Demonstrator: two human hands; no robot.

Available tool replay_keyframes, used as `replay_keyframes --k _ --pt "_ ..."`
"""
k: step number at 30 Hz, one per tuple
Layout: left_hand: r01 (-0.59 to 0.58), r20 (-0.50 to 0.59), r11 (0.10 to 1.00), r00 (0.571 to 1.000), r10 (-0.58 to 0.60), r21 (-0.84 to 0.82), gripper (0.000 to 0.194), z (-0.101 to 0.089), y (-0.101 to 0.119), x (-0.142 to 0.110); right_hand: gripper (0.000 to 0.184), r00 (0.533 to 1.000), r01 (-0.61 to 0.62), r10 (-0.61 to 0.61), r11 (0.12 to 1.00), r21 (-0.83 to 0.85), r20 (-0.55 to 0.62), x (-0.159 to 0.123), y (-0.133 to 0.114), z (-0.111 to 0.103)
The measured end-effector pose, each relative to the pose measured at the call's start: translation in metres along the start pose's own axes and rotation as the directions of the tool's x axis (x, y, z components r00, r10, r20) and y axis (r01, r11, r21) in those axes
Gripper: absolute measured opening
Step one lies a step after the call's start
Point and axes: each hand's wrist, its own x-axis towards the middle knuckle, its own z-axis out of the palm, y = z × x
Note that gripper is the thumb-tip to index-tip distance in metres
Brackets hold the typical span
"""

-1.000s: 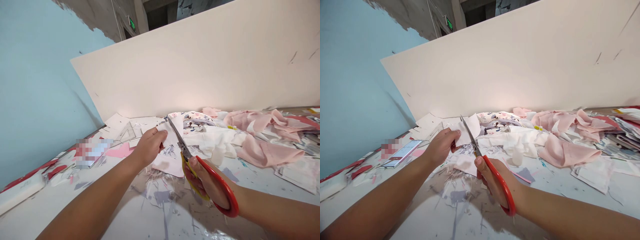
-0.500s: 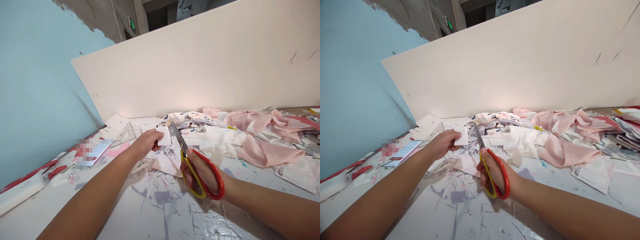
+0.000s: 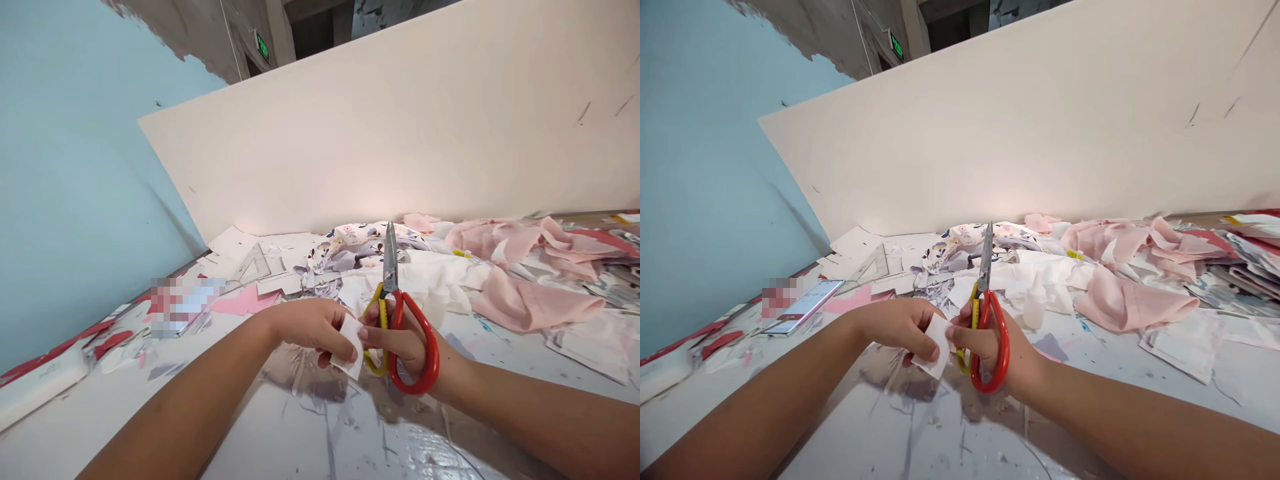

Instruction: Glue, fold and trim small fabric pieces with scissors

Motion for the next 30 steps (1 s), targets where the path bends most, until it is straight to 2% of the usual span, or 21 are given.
replay_keyframes --k 3,7,12,14,15,18,22,26,28,30 --pt "-0.007 -0.054 0.999 0.999 0.009 0.031 0.007 -0.003 -0.003 0.0 0.029 1.0 -0.007 0.008 0.999 0.054 -0.015 0.0 0.001 0.001" --pt "-0.058 -0.222 0.997 0.973 0.069 0.057 0.018 -0.008 -0.007 0.002 0.028 0.999 -0.015 0.018 0.997 0.072 -0.033 0.0 0.005 0.001" --pt "-0.103 -0.42 0.993 0.9 0.119 0.06 0.022 -0.018 -0.01 0.002 0.026 0.998 -0.055 0.055 0.998 0.019 0.001 0.001 0.006 0.003" --pt "-0.105 -0.481 0.992 0.868 0.124 0.066 0.02 -0.026 -0.012 -0.002 0.025 0.999 -0.025 0.026 0.999 -0.047 0.026 0.0 0.005 0.003" --pt "-0.098 -0.491 0.993 0.863 0.12 0.07 0.018 -0.03 -0.013 -0.004 0.026 0.999 0.005 -0.002 0.997 -0.083 0.04 -0.001 0.004 0.003" --pt "-0.038 -0.438 0.995 0.896 0.075 0.094 0.014 -0.04 -0.014 -0.01 0.037 0.989 0.117 -0.096 0.975 -0.187 0.115 -0.007 0.001 0.001" --pt "0.027 -0.381 0.99 0.924 0.028 0.138 0.011 -0.045 -0.014 -0.016 0.049 0.966 0.179 -0.116 0.945 -0.273 0.232 -0.014 0.001 -0.002" --pt "0.036 -0.348 0.99 0.937 0.013 0.133 0.013 -0.043 -0.01 -0.021 0.044 0.976 0.19 -0.16 0.957 -0.221 0.145 -0.011 0.004 -0.001" --pt "-0.009 -0.355 0.994 0.934 0.046 0.107 0.016 -0.041 -0.007 -0.023 0.039 0.987 0.146 -0.127 0.963 -0.228 0.097 -0.011 0.0 0.002" --pt "-0.078 -0.397 0.995 0.913 0.099 0.07 0.016 -0.04 -0.004 -0.025 0.032 0.993 0.088 -0.057 0.939 -0.331 0.102 -0.014 -0.007 0.007"
